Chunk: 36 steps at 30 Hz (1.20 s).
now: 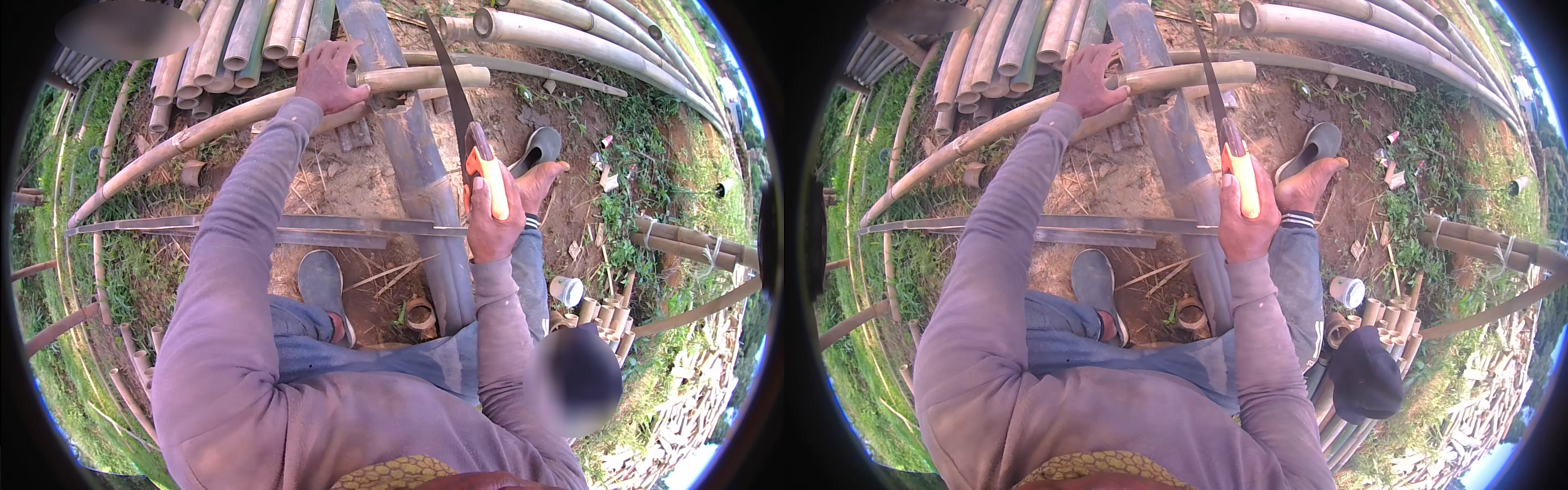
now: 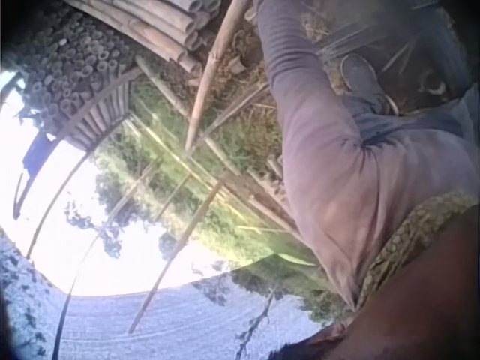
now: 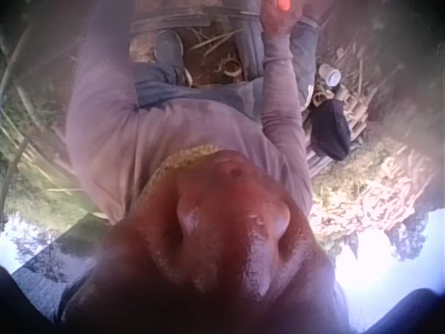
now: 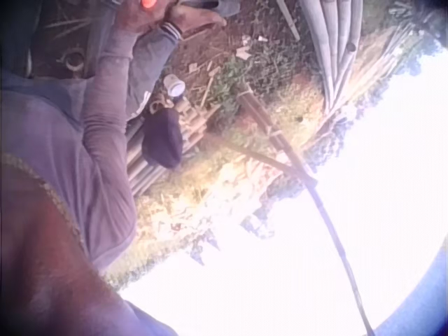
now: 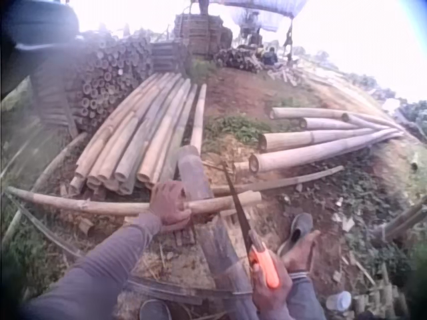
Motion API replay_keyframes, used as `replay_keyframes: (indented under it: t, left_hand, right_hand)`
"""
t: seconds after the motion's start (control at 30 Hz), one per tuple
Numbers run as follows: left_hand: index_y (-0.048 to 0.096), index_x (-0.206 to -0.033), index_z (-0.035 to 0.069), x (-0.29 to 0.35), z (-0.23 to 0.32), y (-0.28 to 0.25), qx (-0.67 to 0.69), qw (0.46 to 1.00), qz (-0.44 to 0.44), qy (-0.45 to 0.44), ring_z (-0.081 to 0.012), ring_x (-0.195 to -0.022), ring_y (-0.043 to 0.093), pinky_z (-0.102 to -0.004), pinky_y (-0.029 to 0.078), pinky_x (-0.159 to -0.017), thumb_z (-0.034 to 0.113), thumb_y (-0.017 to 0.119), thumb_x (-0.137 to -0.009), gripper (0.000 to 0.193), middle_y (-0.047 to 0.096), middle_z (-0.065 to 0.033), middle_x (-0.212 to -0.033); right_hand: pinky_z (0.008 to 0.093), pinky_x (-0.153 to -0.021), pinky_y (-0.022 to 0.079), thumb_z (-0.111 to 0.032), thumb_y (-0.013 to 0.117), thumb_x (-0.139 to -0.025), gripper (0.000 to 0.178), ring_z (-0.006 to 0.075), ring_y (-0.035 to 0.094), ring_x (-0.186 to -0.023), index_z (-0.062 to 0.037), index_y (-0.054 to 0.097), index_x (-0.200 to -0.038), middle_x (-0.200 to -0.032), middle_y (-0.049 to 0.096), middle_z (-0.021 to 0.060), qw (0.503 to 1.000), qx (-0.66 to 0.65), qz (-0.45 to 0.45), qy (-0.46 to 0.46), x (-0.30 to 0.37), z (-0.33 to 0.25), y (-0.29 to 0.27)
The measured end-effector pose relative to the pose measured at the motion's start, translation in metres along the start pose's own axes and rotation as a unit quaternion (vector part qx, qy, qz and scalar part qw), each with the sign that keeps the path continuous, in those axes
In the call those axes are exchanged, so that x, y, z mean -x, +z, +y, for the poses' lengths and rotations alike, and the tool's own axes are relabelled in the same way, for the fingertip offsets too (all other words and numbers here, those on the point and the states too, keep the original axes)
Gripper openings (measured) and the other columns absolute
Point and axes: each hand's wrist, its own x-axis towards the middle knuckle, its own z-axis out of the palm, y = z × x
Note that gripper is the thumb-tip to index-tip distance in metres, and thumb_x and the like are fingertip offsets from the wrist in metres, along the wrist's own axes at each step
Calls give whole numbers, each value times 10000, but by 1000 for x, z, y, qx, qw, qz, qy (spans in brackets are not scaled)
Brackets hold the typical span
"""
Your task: The person sits on the ground and uses a hand saw to cut bamboo poles into shorter sections. They repeatedly position a bamboo pole on a support, saw through it, and then move the cut piece aside.
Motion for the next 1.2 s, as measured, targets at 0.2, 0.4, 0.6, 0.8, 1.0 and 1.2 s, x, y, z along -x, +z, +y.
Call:
replay_keyframes:
  t: [0.2, 0.4, 0.6, 0.8, 1.0, 1.2]
  left_hand:
    - [631, -1227, 102, 11, -31, -22, -81, 952, -272, -115, -390, -1120, 723, -508, 576, -941, 403, 774, -853, 501, 757, -172, -1189]
    - [663, -1269, 119, 7, -28, -30, -85, 946, -287, -127, -371, -1163, 714, -497, 569, -991, 369, 762, -857, 492, 747, -171, -1231]
    - [692, -1256, 115, 10, -31, -30, -71, 951, -278, -114, -356, -1150, 726, -484, 577, -982, 319, 739, -863, 445, 754, -164, -1223]
    - [673, -1265, 130, 12, -28, -28, -68, 953, -272, -112, -353, -1133, 728, -483, 580, -970, 343, 752, -870, 456, 760, -153, -1199]
    - [691, -1233, 128, 18, -29, -24, -86, 960, -241, -113, -340, -1093, 749, -476, 588, -939, 309, 721, -908, 373, 776, -142, -1159]
    - [688, -1228, 130, 19, -29, -25, -85, 962, -236, -108, -344, -1087, 749, -480, 588, -934, 313, 728, -903, 374, 779, -141, -1147]
  right_hand:
    - [307, -967, 555, -31, 676, -1023, 400, 176, 670, -1127, 91, 592, -1394, -1288, 689, 148, 998, -1, -17, 56, -4, -25, 10]
    - [335, -976, 559, -81, 693, -1020, 425, 220, 680, -1155, 99, 589, -1391, -1309, 684, 179, 998, 64, 3, 27, 28, -39, -2]
    - [373, -1013, 552, -162, 666, -1039, 461, 280, 663, -1234, 115, 581, -1397, -1353, 666, 218, 996, 71, -2, 61, 112, -59, -58]
    - [383, -1046, 528, -165, 665, -1041, 458, 266, 660, -1232, 105, 588, -1404, -1338, 680, 200, 989, 8, 1, 146, 72, -32, -36]
    - [373, -1040, 531, -156, 678, -1034, 459, 259, 665, -1224, 101, 592, -1403, -1336, 679, 198, 993, 61, 7, 98, 64, -29, -29]
    - [357, -973, 564, -145, 665, -1045, 435, 236, 683, -1157, 93, 595, -1403, -1325, 682, 188, 996, 79, -7, 31, 84, -46, -41]
